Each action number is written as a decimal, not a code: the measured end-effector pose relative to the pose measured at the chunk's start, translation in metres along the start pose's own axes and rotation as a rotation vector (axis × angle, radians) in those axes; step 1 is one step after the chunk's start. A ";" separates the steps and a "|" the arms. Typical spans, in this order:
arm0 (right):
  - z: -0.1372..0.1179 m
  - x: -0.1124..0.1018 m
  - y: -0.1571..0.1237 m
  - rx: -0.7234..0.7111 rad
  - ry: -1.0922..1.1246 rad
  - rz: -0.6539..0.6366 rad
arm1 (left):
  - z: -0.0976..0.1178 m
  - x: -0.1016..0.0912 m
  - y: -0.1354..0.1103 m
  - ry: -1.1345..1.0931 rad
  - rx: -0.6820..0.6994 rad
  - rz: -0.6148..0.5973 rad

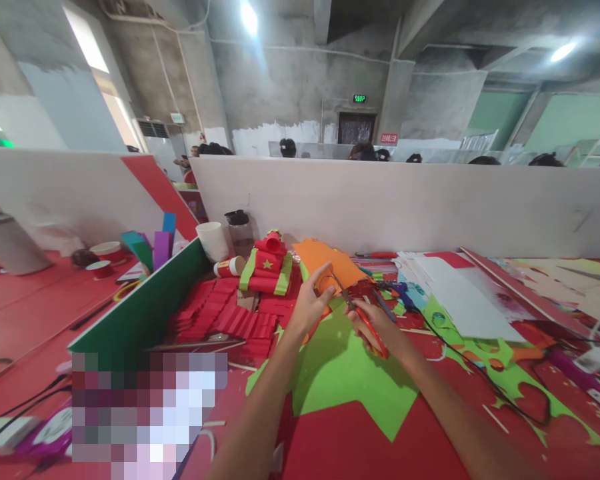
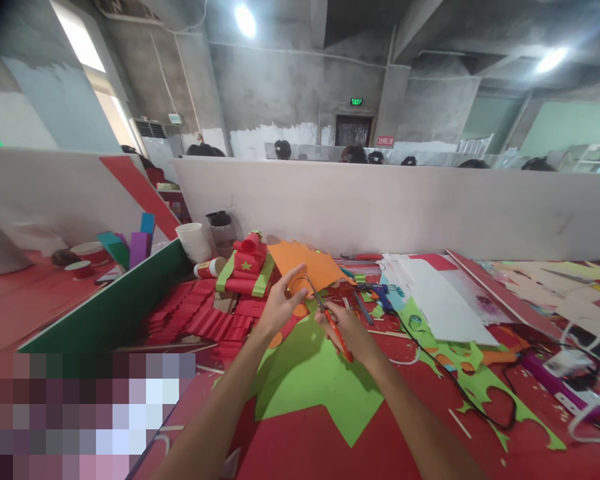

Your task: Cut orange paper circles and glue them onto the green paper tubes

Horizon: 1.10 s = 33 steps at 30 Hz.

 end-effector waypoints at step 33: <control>0.001 -0.001 0.004 -0.031 -0.013 -0.003 | 0.001 0.002 -0.001 -0.074 -0.027 -0.079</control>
Point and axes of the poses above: each hand's wrist, its own y-axis towards the middle knuckle, its own x-axis out of the palm, z = x × y, the point moved 8 cm from there along y, towards the middle knuckle, and after that the axes turned 15 degrees about z, right-handed, at the moved point
